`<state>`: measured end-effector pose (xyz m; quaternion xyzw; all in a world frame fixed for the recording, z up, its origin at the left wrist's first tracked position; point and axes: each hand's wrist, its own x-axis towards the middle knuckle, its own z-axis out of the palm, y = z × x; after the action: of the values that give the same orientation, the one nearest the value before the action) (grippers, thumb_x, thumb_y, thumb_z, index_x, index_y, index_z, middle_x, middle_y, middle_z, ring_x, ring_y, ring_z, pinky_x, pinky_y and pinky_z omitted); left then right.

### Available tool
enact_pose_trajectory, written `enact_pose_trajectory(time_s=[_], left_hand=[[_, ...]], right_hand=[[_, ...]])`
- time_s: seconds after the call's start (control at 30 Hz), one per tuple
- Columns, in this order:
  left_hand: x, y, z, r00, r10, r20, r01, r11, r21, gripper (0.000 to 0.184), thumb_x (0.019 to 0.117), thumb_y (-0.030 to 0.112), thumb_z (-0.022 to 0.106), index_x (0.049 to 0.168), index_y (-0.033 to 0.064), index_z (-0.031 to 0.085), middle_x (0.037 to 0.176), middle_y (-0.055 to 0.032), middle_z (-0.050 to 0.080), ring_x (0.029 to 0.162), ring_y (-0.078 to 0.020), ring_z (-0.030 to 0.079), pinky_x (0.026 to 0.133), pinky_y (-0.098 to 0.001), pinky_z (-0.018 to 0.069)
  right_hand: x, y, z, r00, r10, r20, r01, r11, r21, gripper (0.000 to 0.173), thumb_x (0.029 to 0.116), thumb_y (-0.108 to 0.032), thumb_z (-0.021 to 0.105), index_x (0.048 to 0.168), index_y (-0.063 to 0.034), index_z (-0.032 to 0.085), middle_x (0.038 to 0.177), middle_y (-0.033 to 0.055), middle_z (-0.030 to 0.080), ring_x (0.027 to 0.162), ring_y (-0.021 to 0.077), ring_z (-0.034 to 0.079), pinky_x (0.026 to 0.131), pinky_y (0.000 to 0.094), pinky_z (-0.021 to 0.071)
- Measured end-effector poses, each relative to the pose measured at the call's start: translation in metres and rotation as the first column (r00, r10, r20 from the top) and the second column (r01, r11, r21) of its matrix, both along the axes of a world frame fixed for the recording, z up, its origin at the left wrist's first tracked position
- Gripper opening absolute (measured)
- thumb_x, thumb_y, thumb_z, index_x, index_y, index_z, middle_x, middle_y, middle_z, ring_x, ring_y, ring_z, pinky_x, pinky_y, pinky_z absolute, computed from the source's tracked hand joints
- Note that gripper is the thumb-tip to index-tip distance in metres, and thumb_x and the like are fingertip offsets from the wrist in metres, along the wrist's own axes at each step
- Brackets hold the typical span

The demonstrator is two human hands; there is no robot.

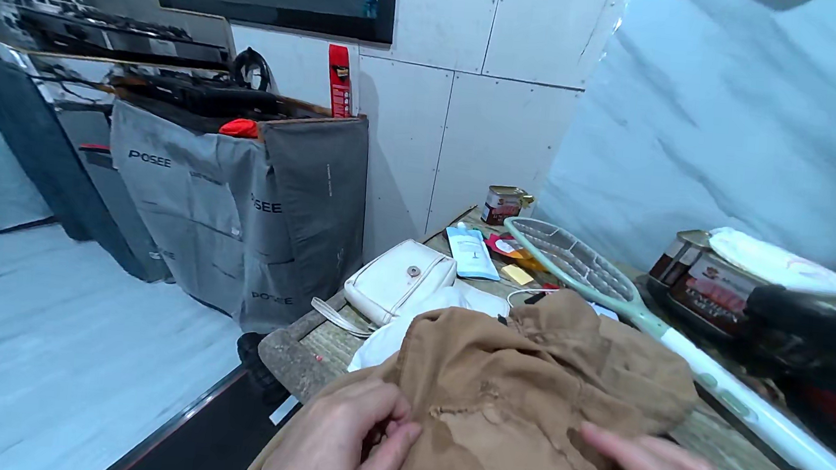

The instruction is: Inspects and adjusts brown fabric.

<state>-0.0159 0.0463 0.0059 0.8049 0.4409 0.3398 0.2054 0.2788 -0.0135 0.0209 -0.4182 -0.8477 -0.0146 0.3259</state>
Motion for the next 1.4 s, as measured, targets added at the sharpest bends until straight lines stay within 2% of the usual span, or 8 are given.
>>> enact_pose_trajectory(time_s=[0.1,0.27,0.47,0.6,0.73,0.83,1.0,1.4], left_hand=[[-0.006,-0.002,0.006,0.984,-0.017,0.175,0.013,1.0,0.025,0.023,0.1036,0.014,0.053,0.098,-0.003,0.067,0.091,-0.0111,0.066,0.083,-0.0129,0.063,0.076,-0.03,0.0531],[-0.028,-0.01,0.026,0.866,-0.001,0.5,-0.045,0.996,0.08,0.018,0.1087,0.01,0.037,0.107,0.0149,0.055,0.091,0.0165,0.064,0.082,0.0062,0.063,0.075,-0.0178,0.0557],[-0.036,-0.014,0.005,0.913,0.043,0.405,0.011,0.991,-0.131,0.021,0.0992,0.004,0.036,0.113,-0.0003,0.051,0.092,0.0043,0.056,0.082,0.0009,0.057,0.075,-0.0212,0.0511],[-0.029,-0.018,0.01,0.897,0.075,0.435,0.009,0.982,-0.189,0.031,0.1097,0.019,0.033,0.118,0.0007,0.057,0.096,0.0056,0.063,0.088,0.0032,0.062,0.08,-0.0211,0.0548],[-0.019,-0.013,0.013,0.898,0.08,0.433,-0.007,0.986,-0.168,0.02,0.1074,0.015,0.044,0.101,0.008,0.062,0.078,0.0113,0.06,0.069,0.0054,0.058,0.064,-0.0164,0.0504],[-0.02,-0.011,0.012,0.891,0.072,0.448,-0.031,0.995,-0.098,0.019,0.1062,0.012,0.045,0.098,0.0083,0.062,0.076,0.0119,0.059,0.066,0.0061,0.055,0.061,-0.0148,0.0479],[-0.017,-0.011,0.019,0.845,-0.011,0.534,0.024,1.0,-0.019,0.017,0.1057,0.008,0.047,0.099,0.0115,0.063,0.082,0.0145,0.065,0.073,0.0063,0.062,0.067,-0.0151,0.0535],[-0.013,0.023,0.009,0.902,0.048,0.428,-0.01,0.996,-0.092,0.026,0.107,0.019,0.046,0.09,0.0139,0.066,0.074,0.0119,0.059,0.066,0.005,0.056,0.061,-0.0149,0.0475]], right_hand=[[0.0,0.002,0.003,0.997,-0.038,0.063,0.039,0.999,-0.013,0.027,0.0994,-0.02,0.051,0.092,-0.0034,0.07,0.129,0.0231,0.067,0.121,0.0386,0.059,0.105,0.0505,0.0403],[-0.002,0.004,0.001,0.992,-0.068,0.107,0.056,0.992,0.116,0.019,0.1008,-0.012,0.055,0.098,-0.0063,0.073,0.109,0.0141,0.076,0.101,0.031,0.067,0.095,0.0443,0.0435],[0.0,0.006,-0.002,0.991,0.061,-0.115,-0.06,0.998,0.008,0.025,0.0991,-0.016,0.054,0.093,0.0007,0.072,0.104,0.0199,0.075,0.102,0.0314,0.067,0.096,0.0426,0.0464],[-0.002,0.013,0.014,0.88,0.154,-0.45,-0.201,0.978,-0.06,0.012,0.1015,-0.012,0.055,0.103,-0.0044,0.065,0.105,0.0055,0.074,0.106,0.0049,0.068,0.093,0.0254,0.0555],[-0.017,0.026,0.033,0.957,-0.001,-0.29,-0.041,0.99,-0.137,0.017,0.0929,-0.003,0.059,0.098,-0.0016,0.074,0.129,0.0208,0.066,0.123,0.023,0.059,0.103,0.0368,0.0471],[-0.029,0.033,0.029,0.983,-0.088,-0.16,0.06,0.983,-0.172,0.018,0.0906,-0.001,0.06,0.095,-0.0052,0.077,0.116,0.0145,0.073,0.115,0.0302,0.066,0.097,0.0532,0.0467],[-0.005,0.025,0.041,0.965,0.0,-0.262,-0.03,0.993,-0.111,0.018,0.0907,0.005,0.057,0.095,0.0031,0.075,0.104,0.0145,0.075,0.1,0.0084,0.07,0.088,0.0219,0.0565],[0.018,0.026,0.03,0.926,-0.083,-0.369,0.041,0.992,-0.119,0.017,0.0907,-0.001,0.06,0.098,-0.0024,0.075,0.126,0.0117,0.065,0.119,0.0058,0.059,0.1,0.0232,0.0511]])
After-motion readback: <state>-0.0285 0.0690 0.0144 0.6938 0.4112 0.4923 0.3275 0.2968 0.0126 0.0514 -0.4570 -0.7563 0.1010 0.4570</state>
